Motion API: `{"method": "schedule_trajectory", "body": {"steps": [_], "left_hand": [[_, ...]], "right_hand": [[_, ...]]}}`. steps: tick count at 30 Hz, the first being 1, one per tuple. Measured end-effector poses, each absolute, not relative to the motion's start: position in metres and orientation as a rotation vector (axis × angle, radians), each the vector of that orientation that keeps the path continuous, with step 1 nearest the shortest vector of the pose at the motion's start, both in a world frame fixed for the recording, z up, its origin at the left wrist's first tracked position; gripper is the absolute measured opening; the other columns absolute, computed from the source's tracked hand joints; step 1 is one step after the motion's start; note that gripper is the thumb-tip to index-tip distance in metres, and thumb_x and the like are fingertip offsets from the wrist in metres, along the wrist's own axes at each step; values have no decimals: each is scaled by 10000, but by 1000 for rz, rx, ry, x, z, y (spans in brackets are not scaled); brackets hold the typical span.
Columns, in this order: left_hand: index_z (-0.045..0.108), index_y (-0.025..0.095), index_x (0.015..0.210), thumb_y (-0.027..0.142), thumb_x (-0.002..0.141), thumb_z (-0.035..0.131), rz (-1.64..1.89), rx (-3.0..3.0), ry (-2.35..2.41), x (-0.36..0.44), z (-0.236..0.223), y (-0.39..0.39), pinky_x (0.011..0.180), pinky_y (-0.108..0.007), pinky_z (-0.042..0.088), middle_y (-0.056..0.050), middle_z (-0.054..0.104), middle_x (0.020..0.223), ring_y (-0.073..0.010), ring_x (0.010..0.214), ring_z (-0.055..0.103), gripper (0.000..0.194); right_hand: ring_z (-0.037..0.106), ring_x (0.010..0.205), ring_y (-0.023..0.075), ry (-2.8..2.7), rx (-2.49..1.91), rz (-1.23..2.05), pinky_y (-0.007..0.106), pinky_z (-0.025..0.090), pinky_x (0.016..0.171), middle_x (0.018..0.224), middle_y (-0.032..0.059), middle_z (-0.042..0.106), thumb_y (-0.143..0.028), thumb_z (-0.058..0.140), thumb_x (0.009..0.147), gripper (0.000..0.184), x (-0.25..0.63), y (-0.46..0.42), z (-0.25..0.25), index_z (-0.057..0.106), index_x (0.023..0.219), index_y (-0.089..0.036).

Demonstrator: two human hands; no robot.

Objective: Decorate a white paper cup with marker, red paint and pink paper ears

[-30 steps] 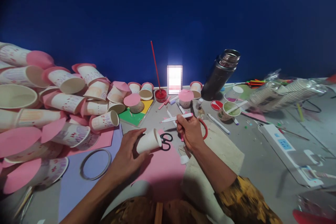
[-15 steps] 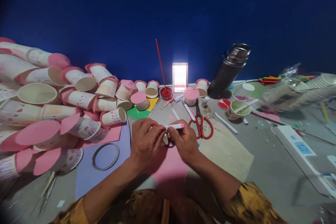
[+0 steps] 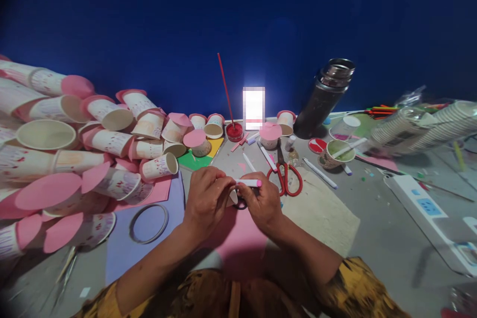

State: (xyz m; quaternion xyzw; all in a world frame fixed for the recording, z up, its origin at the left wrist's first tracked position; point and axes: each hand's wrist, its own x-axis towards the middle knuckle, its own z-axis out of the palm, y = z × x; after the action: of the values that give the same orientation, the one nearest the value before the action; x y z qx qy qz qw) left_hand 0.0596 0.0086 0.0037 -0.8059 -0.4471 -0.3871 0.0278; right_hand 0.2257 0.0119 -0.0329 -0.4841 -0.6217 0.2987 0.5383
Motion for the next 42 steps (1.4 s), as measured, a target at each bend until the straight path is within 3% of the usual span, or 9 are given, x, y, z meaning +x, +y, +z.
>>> {"method": "schedule_trajectory", "body": {"steps": [8, 13, 18, 28, 32, 35, 38, 42], "left_hand": [[700, 155, 1183, 117, 984, 543, -937, -2454, -1410, 65, 3, 1, 904, -469, 399, -113, 699, 940, -272, 924, 609, 256], [708, 149, 994, 97, 970, 550, -739, -2468, -1345, 70, 10, 3, 956, -496, 396, -102, 667, 867, -279, 872, 584, 168], [681, 138, 869, 110, 976, 545, -747, -2444, -1232, 74, 8, 11, 822, -448, 413, -110, 625, 800, -282, 813, 538, 176], [678, 128, 903, 160, 1047, 460, -841, -2526, -1123, 73, 1, 20, 764, -406, 413, -112, 608, 829, -266, 828, 494, 263], [675, 132, 904, 171, 1039, 473, -893, -2569, -1128, 68, -1, 29, 754, -400, 415, -115, 609, 840, -265, 830, 499, 246], [676, 163, 920, 215, 1037, 487, -976, -2720, -1151, 59, 7, 36, 759, -383, 429, -94, 622, 861, -244, 825, 531, 228], [677, 176, 957, 177, 1029, 459, -1290, -2722, -1355, 50, 25, 35, 804, -372, 441, -78, 630, 890, -229, 879, 566, 229], [587, 197, 740, 141, 969, 438, -1838, -2742, -1681, 38, 43, 23, 725, -324, 419, -17, 568, 758, -174, 746, 541, 279]], "right_hand": [[712, 603, 199, -1464, -1223, 740, 294, 554, 591, 677, 3, 748, -436, 717, 928, 181, 226, 12, -28, 701, 869, -266], [687, 551, 184, -1479, -1225, 761, 285, 535, 576, 613, -11, 720, -426, 687, 944, 206, 225, 12, -25, 656, 820, -264], [673, 532, 183, -1444, -1231, 767, 288, 515, 568, 592, -19, 703, -419, 677, 948, 207, 225, 13, -25, 630, 819, -264], [702, 556, 189, -1582, -1188, 570, 305, 524, 598, 628, -1, 722, -408, 630, 988, 189, 234, 19, -30, 650, 884, -252], [742, 640, 192, -1654, -1103, 440, 298, 565, 631, 756, 36, 776, -412, 601, 1004, 200, 235, 20, -31, 666, 920, -241], [733, 596, 183, -1601, -1097, 554, 274, 566, 576, 717, 25, 764, -449, 622, 992, 230, 235, 18, -28, 670, 924, -234], [666, 484, 155, -1419, -1153, 850, 244, 520, 476, 595, -12, 700, -499, 637, 987, 298, 235, 19, -24, 649, 864, -227], [601, 450, 123, -1189, -1079, 1096, 220, 475, 452, 551, -24, 673, -527, 669, 967, 350, 238, 24, -22, 645, 828, -207]]}}
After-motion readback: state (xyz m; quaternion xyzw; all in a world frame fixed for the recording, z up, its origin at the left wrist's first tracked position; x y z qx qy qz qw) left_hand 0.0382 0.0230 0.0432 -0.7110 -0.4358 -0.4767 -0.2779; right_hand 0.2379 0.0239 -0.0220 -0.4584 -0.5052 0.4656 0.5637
